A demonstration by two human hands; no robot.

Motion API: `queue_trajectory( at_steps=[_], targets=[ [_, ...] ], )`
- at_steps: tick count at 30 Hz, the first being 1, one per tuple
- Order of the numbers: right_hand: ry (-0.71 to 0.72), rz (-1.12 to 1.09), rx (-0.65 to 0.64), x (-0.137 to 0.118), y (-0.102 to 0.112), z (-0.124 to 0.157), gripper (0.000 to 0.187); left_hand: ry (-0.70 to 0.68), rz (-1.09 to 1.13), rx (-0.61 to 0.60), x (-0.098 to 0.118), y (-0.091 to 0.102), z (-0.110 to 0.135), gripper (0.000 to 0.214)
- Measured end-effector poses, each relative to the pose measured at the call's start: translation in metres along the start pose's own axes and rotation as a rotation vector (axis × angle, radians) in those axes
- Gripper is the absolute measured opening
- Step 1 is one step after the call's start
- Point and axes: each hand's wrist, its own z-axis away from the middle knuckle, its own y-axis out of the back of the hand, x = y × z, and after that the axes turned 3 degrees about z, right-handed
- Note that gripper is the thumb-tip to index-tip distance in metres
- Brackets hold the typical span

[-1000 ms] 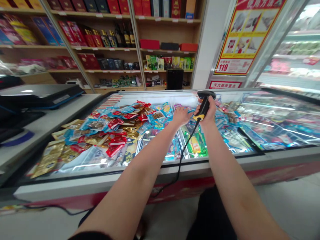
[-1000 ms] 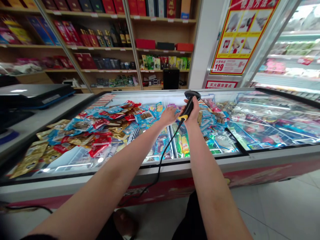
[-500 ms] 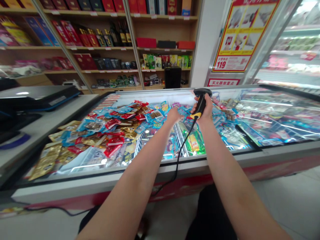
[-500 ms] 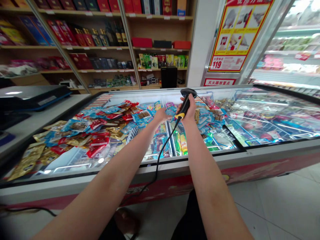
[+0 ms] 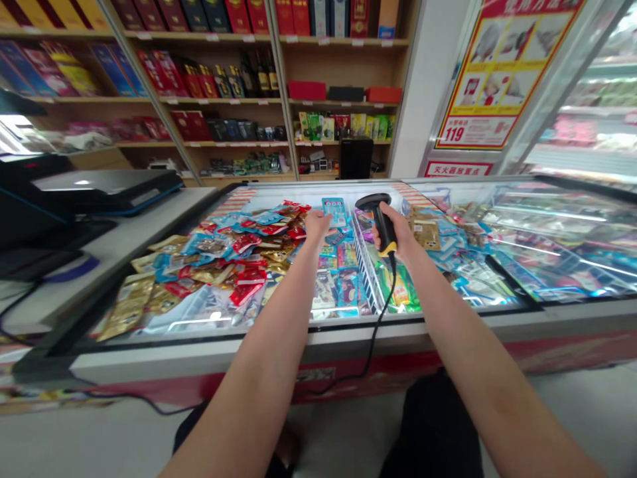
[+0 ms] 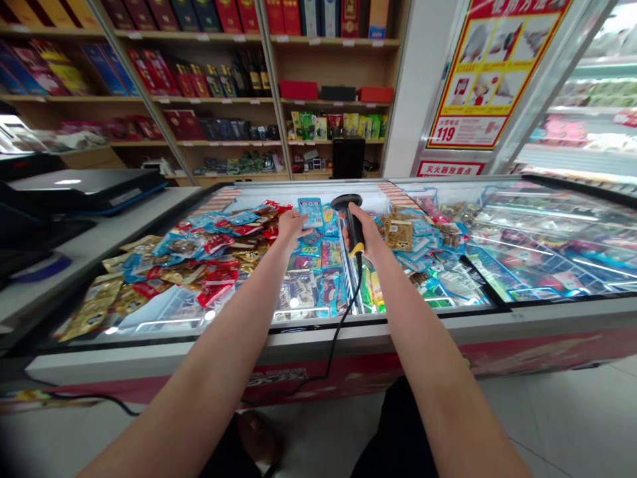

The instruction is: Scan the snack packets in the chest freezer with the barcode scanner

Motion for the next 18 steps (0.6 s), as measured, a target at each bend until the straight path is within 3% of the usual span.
queue_trajectory(
  at_steps=[8, 18],
  targets=[
    [0.016, 0.123, -0.181, 0.0114, 0.0016, -0.0019, 0.042, -0.023, 0.055, 0.018, 0.0050, 0.0051, -0.0011, 0.016],
    [0.017, 0.142, -0.199, 0.0112, 0.0024, 0.0007, 0.042, -0.068, 0.027, 0.025, 0.0034, 0.0050, -0.0016, 0.017]
  ],
)
